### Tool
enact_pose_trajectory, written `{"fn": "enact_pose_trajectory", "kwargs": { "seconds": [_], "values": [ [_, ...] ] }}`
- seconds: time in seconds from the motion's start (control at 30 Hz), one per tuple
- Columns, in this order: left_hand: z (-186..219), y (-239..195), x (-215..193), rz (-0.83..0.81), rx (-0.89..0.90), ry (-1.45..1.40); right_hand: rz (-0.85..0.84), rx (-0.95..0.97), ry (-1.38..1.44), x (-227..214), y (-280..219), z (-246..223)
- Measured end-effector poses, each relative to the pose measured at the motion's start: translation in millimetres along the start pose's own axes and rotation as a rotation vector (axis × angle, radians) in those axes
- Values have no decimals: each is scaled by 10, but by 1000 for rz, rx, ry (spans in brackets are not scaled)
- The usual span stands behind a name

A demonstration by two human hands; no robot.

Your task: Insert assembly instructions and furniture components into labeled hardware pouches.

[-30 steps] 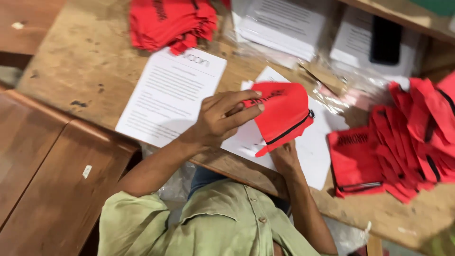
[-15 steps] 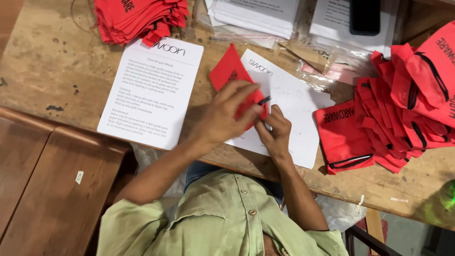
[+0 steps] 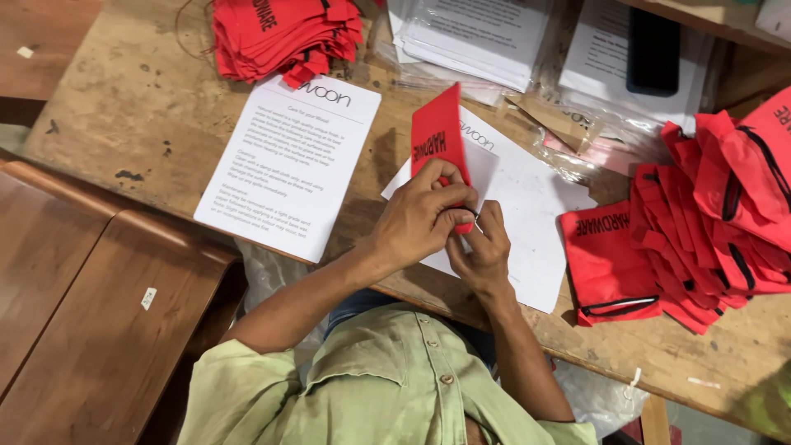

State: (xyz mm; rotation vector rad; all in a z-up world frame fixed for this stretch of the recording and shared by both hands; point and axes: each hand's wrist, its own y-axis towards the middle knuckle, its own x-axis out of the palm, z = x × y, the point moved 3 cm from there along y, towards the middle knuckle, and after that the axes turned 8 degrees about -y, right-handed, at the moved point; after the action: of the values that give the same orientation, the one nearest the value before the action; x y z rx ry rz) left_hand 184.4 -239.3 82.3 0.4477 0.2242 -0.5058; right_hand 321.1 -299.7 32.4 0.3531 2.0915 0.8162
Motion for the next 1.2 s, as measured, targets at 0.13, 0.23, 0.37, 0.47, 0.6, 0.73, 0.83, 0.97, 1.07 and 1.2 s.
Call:
{"fn": "enact_pose_trajectory", "kwargs": {
  "seconds": [0.13, 0.23, 0.37, 0.47, 0.6, 0.73, 0.83, 0.97, 1.07, 1.2],
  "values": [
    [-85, -26, -31, 38, 29, -87, -87, 219, 376, 60, -106, 186],
    [-78, -13, -47, 48, 33, -167, -134, 395, 680, -6, -5, 255],
    [-93, 20, -103, 116, 28, -187, -278, 370, 553, -123, 249, 212],
    [-146, 27, -139, 187, 40, -143, -393, 154, 190, -186, 465, 164],
    [-129, 0, -216, 247, -129, -305, -382, -212, -33, -248, 813, -148],
    [-575, 17, -139, 387, -139, -390, -431, -258, 0, -260, 1007, -203],
    [-632, 11, -176, 425, -100, -440, -424, -259, -104, -199, 1067, -153],
    [-519, -15, -194, 420, -53, -384, -300, -283, -149, -176, 1006, 61],
    [-433, -28, -165, 418, -17, -354, -279, -249, -190, -65, 883, 325],
    [-281, -35, -188, 445, 34, -319, -251, -334, -357, -125, 973, 40]
  ]
}}
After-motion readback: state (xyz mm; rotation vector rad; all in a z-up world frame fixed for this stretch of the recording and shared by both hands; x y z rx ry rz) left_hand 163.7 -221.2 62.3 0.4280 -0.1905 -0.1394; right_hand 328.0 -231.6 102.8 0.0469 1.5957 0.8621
